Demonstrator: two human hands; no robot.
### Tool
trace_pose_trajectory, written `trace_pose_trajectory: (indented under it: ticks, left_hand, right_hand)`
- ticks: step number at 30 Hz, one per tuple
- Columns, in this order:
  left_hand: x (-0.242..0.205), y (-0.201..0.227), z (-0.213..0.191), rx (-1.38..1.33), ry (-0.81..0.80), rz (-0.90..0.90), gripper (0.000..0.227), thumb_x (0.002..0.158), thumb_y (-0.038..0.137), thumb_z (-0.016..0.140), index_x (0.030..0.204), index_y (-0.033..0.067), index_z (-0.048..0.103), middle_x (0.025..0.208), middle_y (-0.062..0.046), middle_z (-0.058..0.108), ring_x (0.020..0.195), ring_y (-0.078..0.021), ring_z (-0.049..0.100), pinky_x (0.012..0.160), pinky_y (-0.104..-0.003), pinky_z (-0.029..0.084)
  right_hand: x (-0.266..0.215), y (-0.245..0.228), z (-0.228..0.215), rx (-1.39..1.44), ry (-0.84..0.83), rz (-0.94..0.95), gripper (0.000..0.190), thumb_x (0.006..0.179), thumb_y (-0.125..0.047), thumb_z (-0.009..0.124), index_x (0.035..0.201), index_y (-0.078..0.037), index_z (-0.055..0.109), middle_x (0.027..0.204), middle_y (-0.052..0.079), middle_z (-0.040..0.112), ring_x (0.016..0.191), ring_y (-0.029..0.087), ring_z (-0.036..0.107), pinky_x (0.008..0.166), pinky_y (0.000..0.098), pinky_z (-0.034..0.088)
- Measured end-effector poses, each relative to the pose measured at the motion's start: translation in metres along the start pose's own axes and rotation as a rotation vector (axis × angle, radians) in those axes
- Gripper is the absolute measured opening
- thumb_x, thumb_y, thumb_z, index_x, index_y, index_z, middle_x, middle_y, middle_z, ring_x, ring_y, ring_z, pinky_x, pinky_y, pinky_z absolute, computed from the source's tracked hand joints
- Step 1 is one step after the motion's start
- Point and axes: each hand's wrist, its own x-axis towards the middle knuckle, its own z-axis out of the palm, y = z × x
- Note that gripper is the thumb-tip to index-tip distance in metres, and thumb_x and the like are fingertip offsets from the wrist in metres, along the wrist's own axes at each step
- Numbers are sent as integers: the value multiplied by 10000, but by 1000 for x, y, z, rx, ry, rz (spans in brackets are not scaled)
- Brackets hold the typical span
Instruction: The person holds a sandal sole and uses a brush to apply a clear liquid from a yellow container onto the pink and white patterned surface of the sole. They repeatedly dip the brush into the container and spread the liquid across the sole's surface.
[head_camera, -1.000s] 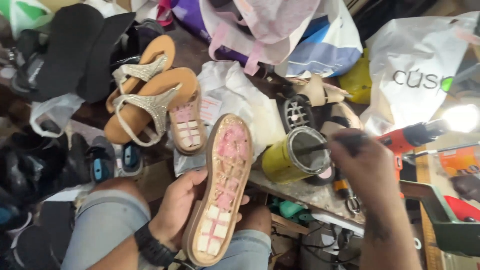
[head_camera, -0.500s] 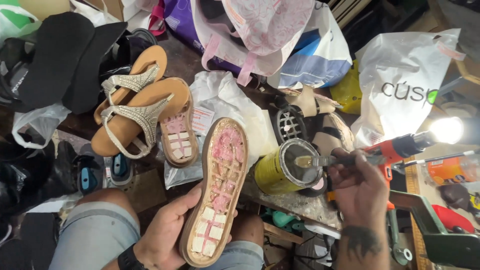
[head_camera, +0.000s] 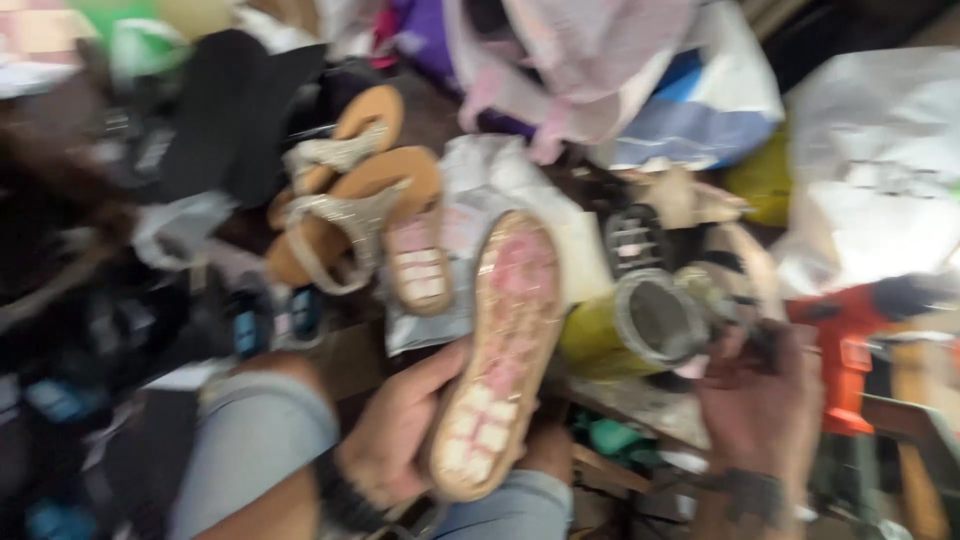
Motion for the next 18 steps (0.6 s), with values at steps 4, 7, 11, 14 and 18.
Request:
trace_pose_trajectory:
  ticks: [4,7,11,14,18]
  left_hand:
    - [-4,7,5,87,-102,74,681,1040,499,576,1488,-12,605,1239,-241,722,1008,-326,736,849,-522,646]
    - [2,8,-1,19,-190,9,728,1074,519,562,1569,-14,523,1317,-273,677,1151,-375,697,931,-551,620]
    - [3,6,0,-8,-260,8,742,1101,507,546,1630,-8,459,1373,-287,631,1184,-403,670,941,-568,619]
    - [5,5,-2,-53,-283,-2,741,1108,482,564,1644,-15,436,1401,-304,608,1191,-429,659,936,-573,621]
    - [-1,3,4,-22,-223,16,681,1118,463,559,1591,-25,517,1373,-277,657,1120,-411,701,937,-537,621]
  right_hand:
    - [-18,-50,22,699,147,476,98,1015,-126,699,1084,-64,731,1179,123,788,1083,201,778,970,263,706]
    - [-31,-76,41,509,189,471,205,991,-111,676,1187,-155,716,1148,18,751,908,42,752,698,40,658]
    - [-53,-121,72,539,525,434,183,956,-273,813,1007,-152,686,947,-43,680,828,68,697,715,164,650]
    - [-63,-129,72,653,414,385,119,986,-210,775,1003,-123,696,886,-14,696,803,89,724,762,191,703]
    - [-88,-81,41,629,-375,328,288,920,-32,654,1006,-253,818,1114,-4,760,713,117,474,585,221,301]
